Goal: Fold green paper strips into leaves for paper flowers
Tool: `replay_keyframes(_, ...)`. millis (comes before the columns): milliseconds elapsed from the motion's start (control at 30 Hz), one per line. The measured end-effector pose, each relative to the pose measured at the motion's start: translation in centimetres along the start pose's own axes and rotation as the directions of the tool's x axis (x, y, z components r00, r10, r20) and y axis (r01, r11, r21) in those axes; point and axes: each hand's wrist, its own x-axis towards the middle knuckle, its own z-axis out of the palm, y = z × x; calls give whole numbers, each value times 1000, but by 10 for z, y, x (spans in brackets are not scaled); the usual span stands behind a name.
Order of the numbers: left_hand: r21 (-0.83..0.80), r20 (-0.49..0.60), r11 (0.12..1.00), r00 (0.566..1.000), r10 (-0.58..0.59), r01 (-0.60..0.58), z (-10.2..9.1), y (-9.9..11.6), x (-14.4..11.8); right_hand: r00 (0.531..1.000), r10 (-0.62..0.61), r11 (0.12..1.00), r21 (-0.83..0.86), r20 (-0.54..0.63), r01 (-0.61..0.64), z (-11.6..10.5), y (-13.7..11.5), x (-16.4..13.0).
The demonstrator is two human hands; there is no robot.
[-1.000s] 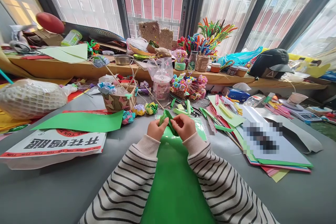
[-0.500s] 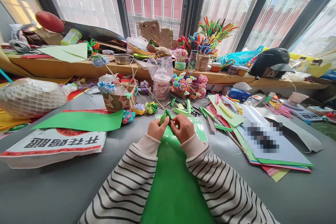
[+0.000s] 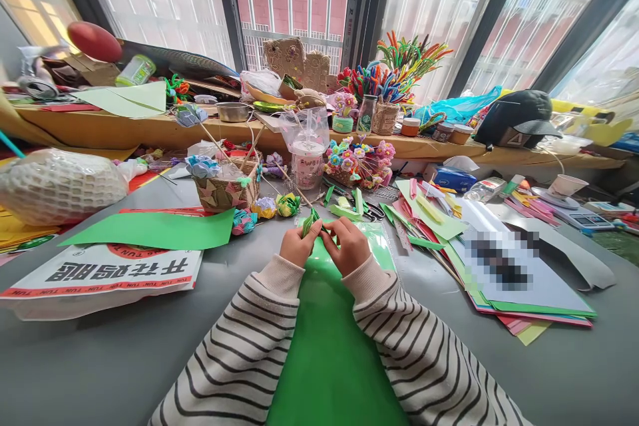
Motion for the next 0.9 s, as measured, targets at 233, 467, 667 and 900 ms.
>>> replay_keyframes(233,-92,32,994,998,-53,56,2,2,0,996,-73,995,-77,-41,69,2,1,0)
replay_keyframes(467,-217,86,971,992,-89,106,-1,1,1,995,-103,995,-3,-8,103,1,-2,-1)
replay_keyframes(667,-258,78,959,992,-101,118,-2,9,-1,941,323,862,381,97,-335,-7,8,6)
replay_keyframes(900,-303,94,946,991,-91,115,-1,11,-1,774,427,495,595,468,-633,-6,16,9)
